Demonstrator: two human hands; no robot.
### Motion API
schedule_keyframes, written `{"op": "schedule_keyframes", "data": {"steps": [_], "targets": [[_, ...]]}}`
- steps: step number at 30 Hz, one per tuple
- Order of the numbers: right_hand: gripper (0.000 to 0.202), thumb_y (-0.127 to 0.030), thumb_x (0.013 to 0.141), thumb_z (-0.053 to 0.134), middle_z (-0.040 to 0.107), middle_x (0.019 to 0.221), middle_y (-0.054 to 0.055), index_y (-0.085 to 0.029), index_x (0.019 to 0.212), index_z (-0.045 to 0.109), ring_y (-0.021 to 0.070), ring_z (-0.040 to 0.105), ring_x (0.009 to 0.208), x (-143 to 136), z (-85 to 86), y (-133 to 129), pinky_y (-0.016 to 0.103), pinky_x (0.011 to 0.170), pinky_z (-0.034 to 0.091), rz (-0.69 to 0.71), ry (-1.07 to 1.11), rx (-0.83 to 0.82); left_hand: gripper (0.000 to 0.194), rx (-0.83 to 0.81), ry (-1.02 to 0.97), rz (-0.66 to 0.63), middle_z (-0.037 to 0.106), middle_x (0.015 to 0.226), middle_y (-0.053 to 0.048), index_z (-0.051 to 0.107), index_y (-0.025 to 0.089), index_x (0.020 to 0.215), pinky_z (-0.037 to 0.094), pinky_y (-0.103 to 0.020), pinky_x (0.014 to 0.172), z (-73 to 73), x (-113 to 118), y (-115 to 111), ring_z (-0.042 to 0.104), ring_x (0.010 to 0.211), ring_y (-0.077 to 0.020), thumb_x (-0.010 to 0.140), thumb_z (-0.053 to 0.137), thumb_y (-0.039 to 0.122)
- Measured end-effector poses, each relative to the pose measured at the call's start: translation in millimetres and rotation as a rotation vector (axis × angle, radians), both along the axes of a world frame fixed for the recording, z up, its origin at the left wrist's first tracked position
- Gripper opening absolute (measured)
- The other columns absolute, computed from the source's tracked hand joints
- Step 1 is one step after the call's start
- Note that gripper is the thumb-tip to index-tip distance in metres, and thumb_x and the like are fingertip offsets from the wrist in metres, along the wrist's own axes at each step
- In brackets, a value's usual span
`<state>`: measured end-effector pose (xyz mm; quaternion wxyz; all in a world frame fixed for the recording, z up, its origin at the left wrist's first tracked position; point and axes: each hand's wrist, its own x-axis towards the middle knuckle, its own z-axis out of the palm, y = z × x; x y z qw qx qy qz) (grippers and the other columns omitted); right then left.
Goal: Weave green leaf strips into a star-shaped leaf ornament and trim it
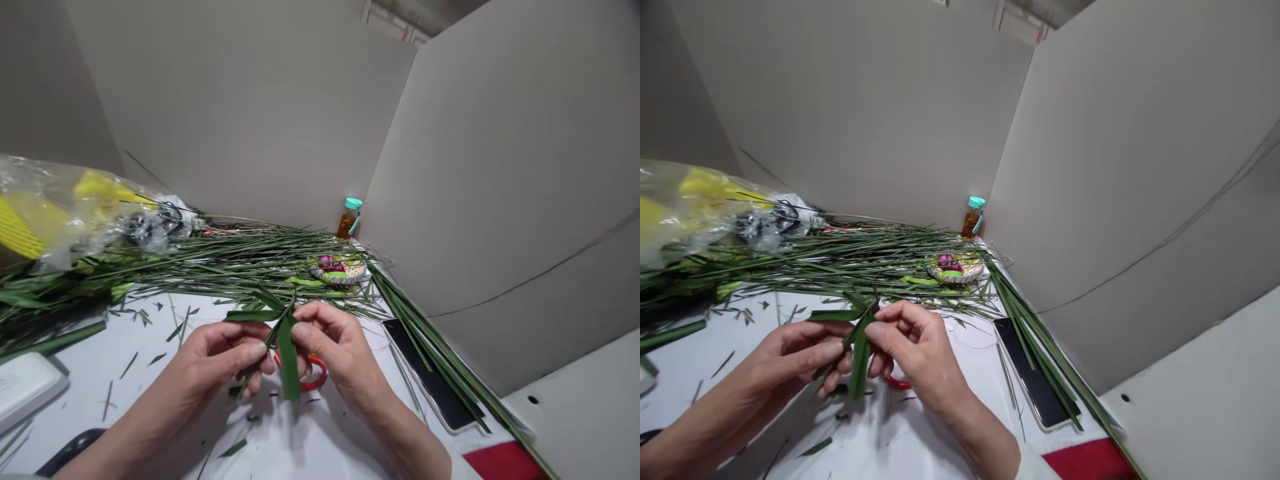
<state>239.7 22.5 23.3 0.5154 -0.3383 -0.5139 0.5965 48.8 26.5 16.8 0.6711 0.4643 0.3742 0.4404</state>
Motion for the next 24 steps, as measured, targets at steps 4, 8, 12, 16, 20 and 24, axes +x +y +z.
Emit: {"op": "schedule_keyframes", "data": {"steps": [4,8,12,16,20,24], "targets": [[0.038,-0.053,0.089,0.068,0.070,0.068,0.002,-0.017,0.082,0.069,0.0108,0.059,0.053,7.8,1.9,3.8,0.024,0.056,0.045,-0.078,0.017,0.079,0.016,0.049,0.036,0.037,0.067,0.058,0.000,0.081,0.019,0.077,0.047,-0.025,0.053,4.6,0.9,1.2,0.056,0.053,-0.0131,0.074,0.084,0.035],[0.033,-0.048,0.092,0.067,0.068,0.067,0.000,-0.017,0.081,0.070,0.0090,0.052,0.053,11.4,0.1,10.5,0.023,0.055,0.041,-0.143,0.005,0.106,0.023,0.117,0.077,0.112,0.063,0.056,0.000,0.079,0.019,0.077,0.047,-0.028,0.051,9.1,1.6,-2.6,0.056,0.052,-0.0160,0.070,0.083,0.041],[0.027,-0.043,0.085,0.075,0.069,0.067,0.000,-0.017,0.079,0.070,0.0098,0.053,0.054,7.2,-5.1,15.8,0.023,0.055,0.042,-0.083,-0.039,0.095,0.032,0.207,0.134,0.165,0.064,0.054,-0.001,0.080,0.020,0.087,0.048,-0.031,0.052,15.1,3.9,-9.6,0.061,0.055,-0.0211,0.069,0.081,0.047],[0.031,-0.046,0.080,0.079,0.070,0.069,0.000,-0.017,0.079,0.068,0.0105,0.054,0.055,4.4,-8.8,19.2,0.023,0.054,0.042,-0.042,-0.027,0.087,0.030,0.338,0.202,0.231,0.063,0.052,0.000,0.081,0.022,0.089,0.048,-0.031,0.050,23.6,6.0,-17.3,0.060,0.053,-0.0213,0.071,0.079,0.046],[0.028,-0.045,0.085,0.075,0.071,0.074,0.002,-0.017,0.085,0.072,0.0127,0.060,0.064,9.1,-5.5,11.4,0.025,0.062,0.045,-0.050,0.001,0.125,0.015,0.491,0.289,0.318,0.060,0.048,0.002,0.082,0.024,0.082,0.045,-0.029,0.048,30.3,4.8,-26.4,0.055,0.047,-0.0182,0.076,0.078,0.037],[0.024,-0.044,0.091,0.070,0.075,0.090,0.004,-0.020,0.095,0.076,0.0167,0.067,0.085,13.7,2.3,-17.2,0.028,0.080,0.049,-0.024,0.024,0.206,0.009,0.662,0.390,0.395,0.067,0.058,0.001,0.082,0.028,0.079,0.043,-0.027,0.047,37.5,-1.7,-45.4,0.054,0.047,-0.0157,0.083,0.074,0.028]]}}
